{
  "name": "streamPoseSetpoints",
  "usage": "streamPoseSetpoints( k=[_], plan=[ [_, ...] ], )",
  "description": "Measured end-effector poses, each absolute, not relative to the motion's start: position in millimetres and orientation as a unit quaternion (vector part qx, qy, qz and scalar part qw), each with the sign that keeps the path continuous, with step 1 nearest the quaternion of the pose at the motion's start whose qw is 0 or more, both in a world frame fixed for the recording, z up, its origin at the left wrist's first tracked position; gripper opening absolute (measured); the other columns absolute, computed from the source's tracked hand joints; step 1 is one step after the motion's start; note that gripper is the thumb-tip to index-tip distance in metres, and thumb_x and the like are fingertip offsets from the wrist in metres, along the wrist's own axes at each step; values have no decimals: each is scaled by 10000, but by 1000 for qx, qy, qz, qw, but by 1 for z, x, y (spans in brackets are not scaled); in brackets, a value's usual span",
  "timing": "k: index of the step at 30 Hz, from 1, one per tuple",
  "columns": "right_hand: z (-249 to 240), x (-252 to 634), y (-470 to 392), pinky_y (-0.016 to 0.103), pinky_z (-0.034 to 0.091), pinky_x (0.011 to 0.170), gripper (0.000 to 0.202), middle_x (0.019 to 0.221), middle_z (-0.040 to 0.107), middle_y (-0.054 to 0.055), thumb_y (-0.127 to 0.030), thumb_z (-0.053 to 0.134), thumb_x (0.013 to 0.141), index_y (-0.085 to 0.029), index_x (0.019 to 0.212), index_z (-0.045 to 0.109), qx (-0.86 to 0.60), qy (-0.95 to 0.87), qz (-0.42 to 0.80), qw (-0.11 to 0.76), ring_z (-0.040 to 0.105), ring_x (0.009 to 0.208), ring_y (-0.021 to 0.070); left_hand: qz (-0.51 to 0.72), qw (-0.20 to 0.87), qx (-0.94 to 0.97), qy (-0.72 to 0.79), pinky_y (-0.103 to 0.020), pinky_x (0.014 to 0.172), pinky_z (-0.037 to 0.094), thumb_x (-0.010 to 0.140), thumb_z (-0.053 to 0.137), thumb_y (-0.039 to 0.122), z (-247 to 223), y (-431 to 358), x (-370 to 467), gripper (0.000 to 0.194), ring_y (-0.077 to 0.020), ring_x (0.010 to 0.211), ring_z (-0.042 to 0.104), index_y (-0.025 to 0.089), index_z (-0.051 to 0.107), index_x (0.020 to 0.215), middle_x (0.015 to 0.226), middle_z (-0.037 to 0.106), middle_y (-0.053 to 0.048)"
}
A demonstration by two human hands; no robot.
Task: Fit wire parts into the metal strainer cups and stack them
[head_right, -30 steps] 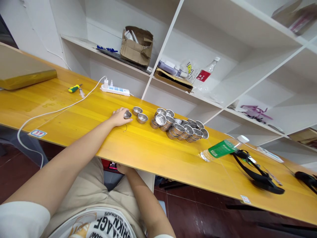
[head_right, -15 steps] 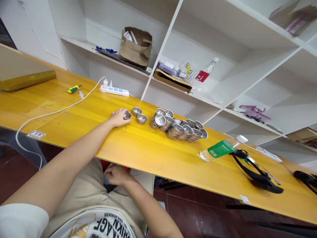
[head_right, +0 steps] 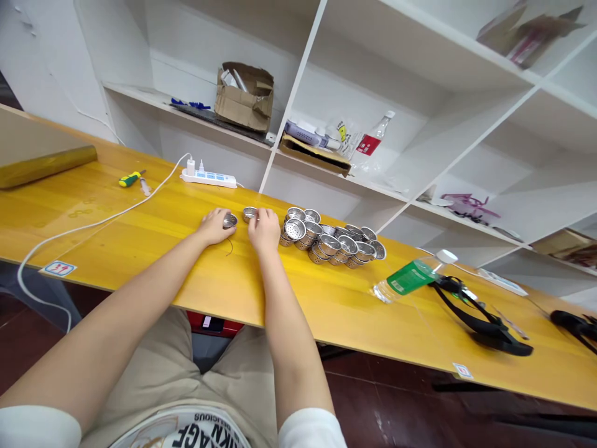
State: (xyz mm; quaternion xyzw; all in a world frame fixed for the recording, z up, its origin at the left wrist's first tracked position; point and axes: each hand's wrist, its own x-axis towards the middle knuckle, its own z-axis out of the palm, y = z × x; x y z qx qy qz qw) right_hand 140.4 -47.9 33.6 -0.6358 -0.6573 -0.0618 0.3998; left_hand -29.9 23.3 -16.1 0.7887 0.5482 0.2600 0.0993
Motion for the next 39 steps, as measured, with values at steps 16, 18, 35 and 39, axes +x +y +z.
streamPoseSetpoints(
  k=[16,18,35,39],
  plan=[
    [-12,164,-23,392,482,1010,408,1189,631,177,-79,583,816,-115,1222,605,-707,-565,-22,425,613,1068,270,278,8,827,488,-542,1294,192,814,657,443,-3,4,-19,733,-360,1564,275,274,474,1503,1671,348,-120],
    [-11,162,-23,390,491,1022,417,1130,670,152,-72,578,810,-118,1223,613,-697,-568,18,437,633,1050,255,276,6,856,437,-533,1318,123,822,643,431,0,-5,-11,772,-348,1568,275,275,424,1546,1671,367,-101],
    [19,128,-40,195,512,595,45,724,683,-3,-157,634,864,-157,834,667,-538,-443,438,568,642,631,106,316,23,879,357,-460,1225,378,829,639,210,-4,2,1,744,-325,1412,490,166,401,1533,1504,531,-172],
    [21,127,-44,171,427,486,315,529,546,-40,-205,579,937,-183,625,542,-511,-380,516,572,527,482,79,335,-5,896,291,-493,1179,430,779,631,81,-9,4,4,767,-340,1356,535,150,435,1517,1462,549,-194]
  ],
)
